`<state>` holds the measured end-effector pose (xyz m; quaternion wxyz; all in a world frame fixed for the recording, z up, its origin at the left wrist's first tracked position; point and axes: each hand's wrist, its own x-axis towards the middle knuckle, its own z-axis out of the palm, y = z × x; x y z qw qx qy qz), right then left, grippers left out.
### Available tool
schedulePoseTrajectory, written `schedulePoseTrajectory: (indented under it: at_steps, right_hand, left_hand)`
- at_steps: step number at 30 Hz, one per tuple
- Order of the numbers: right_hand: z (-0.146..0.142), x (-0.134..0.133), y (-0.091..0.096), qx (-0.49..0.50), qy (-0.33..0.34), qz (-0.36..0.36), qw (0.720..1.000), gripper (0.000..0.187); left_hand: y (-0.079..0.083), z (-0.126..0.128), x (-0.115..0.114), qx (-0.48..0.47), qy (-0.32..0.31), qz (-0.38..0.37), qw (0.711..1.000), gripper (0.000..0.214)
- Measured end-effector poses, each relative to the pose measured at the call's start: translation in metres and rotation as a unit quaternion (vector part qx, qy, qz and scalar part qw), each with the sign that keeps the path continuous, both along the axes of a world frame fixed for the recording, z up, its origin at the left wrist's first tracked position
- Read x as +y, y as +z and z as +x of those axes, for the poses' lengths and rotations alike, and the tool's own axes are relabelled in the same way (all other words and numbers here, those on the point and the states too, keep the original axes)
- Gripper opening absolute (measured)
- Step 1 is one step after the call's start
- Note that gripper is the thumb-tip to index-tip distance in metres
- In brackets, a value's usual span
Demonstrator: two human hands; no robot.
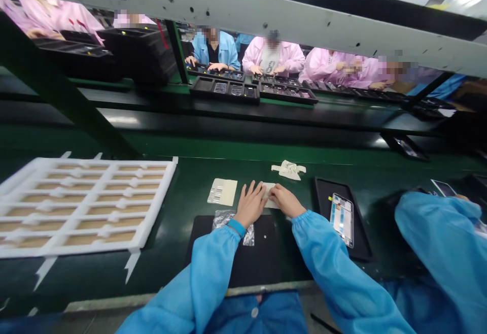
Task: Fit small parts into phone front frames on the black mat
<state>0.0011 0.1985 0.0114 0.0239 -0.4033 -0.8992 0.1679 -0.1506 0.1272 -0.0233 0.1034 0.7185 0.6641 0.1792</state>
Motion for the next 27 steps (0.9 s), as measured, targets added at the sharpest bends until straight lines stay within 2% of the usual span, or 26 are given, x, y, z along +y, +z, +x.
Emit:
schedulePoseTrajectory:
  at_steps: [7,13,16,22,27]
  right_hand:
    - [0.005,-0.003,-0.014,0.066,0.001,-0.008,0.998,0.011]
    - [0.013,-0.010,-0.016,0.186,-0.033,-0.044,0.981,0.011]
    - [0.022,-0.020,-0.016,0.278,-0.087,-0.072,0.954,0.012]
    - [0.024,-0.044,-0.027,0.421,-0.199,-0.150,0.872,0.031]
    - [0.017,-0.039,-0.027,0.491,-0.257,-0.176,0.814,0.039]
  left_hand:
    - [-0.002,0.001,-0.002,-0.005,0.001,-0.003,1.000,0.046]
    - [0.000,0.004,-0.003,-0.024,0.011,0.014,1.000,0.045]
    - [0.003,0.005,0.000,-0.047,0.032,0.026,0.998,0.040]
    - [0.006,0.005,0.014,-0.108,0.090,0.040,0.989,0.027]
    - [0.007,0.002,0.021,-0.149,0.083,0.029,0.985,0.026]
